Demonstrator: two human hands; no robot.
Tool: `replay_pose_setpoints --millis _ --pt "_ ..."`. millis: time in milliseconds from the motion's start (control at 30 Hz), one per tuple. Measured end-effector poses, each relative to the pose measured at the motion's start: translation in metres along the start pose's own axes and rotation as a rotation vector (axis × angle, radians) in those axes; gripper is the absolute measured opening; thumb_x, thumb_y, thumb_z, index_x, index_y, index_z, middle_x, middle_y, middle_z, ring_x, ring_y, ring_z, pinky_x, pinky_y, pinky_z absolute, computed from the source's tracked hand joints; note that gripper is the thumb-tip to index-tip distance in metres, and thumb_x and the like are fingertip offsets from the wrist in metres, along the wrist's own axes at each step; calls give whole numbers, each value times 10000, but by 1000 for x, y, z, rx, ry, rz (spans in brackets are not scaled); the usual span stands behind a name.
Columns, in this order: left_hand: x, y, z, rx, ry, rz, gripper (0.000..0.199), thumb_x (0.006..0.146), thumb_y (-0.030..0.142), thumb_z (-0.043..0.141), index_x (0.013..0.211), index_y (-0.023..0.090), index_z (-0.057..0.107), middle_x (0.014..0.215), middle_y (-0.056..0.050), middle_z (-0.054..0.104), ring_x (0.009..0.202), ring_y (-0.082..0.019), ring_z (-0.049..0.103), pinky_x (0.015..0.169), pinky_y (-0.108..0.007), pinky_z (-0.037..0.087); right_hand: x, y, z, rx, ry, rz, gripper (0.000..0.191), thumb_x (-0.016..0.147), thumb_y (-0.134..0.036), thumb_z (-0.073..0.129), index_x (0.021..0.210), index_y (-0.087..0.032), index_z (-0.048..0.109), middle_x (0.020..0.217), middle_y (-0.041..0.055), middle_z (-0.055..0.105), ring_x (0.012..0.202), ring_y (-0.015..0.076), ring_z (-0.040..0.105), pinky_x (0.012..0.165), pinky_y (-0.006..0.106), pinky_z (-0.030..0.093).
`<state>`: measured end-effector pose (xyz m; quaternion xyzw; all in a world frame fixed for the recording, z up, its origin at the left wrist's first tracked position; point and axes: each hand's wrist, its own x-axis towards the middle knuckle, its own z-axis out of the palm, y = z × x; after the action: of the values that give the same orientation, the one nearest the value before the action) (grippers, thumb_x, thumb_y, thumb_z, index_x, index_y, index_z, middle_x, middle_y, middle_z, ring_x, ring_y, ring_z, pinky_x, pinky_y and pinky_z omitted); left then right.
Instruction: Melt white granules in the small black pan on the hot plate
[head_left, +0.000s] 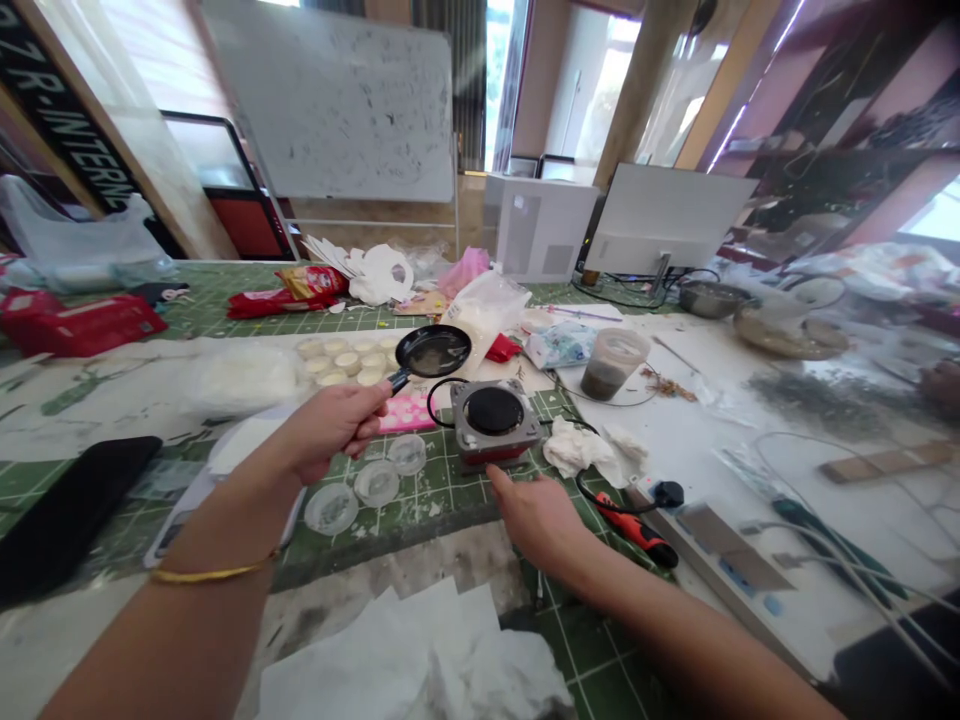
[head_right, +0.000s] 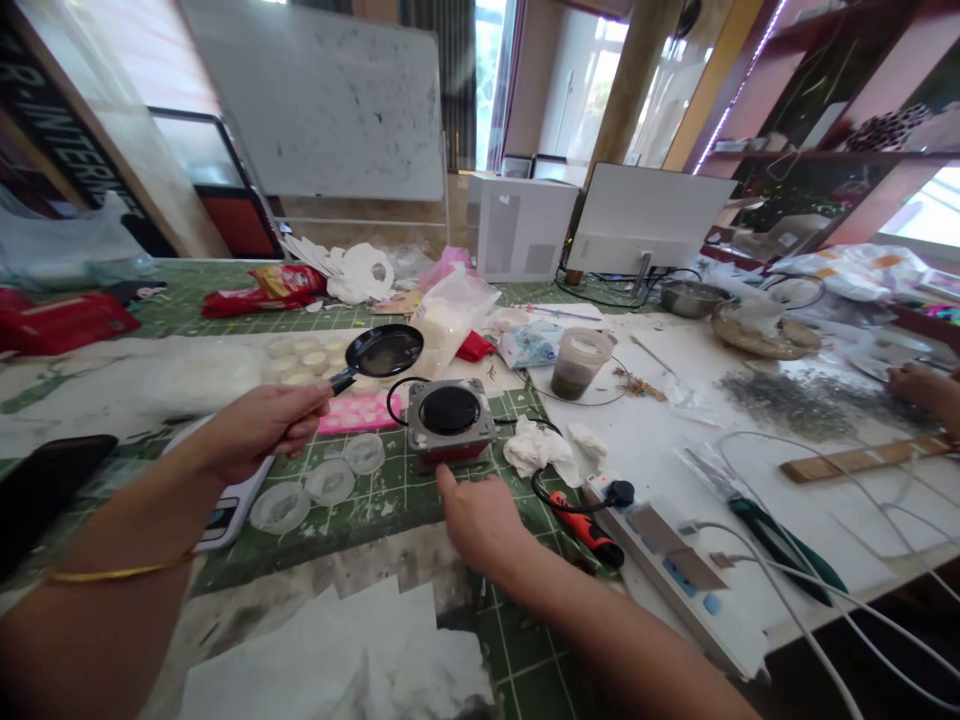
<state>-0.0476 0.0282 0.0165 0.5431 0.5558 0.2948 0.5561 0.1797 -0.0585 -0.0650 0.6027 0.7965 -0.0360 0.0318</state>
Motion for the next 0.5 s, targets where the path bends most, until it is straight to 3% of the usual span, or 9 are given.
replay_pose_setpoints --millis 167,333,500 --pt "-24 -17 -18 16 72 -61 386 737 522 527 614 174 413 443 83 321 360 -29 255 338 -149 192 12 -6 4 24 -5 -10 314 825 -125 344 1106 -175 475 717 78 664 652 207 637 601 281 420" --pt "-51 -44 -33 -58 108 -215 371 694 523 577 628 183 446 436 91 322 377 -26 241 350 -137 172 19 -6 4 55 17 30 291 910 -267 243 1130 -206 423 786 64 673 668 201 637 592 296 442" --pt "-61 -69 -42 -1 114 -207 412 727 568 519 584 189 446 391 81 334 393 -34 266 367 -135 199 26 -8 4 68 23 112 329 918 -358 204 1059 -154 420 792 103 663 683 220 639 599 321 451"
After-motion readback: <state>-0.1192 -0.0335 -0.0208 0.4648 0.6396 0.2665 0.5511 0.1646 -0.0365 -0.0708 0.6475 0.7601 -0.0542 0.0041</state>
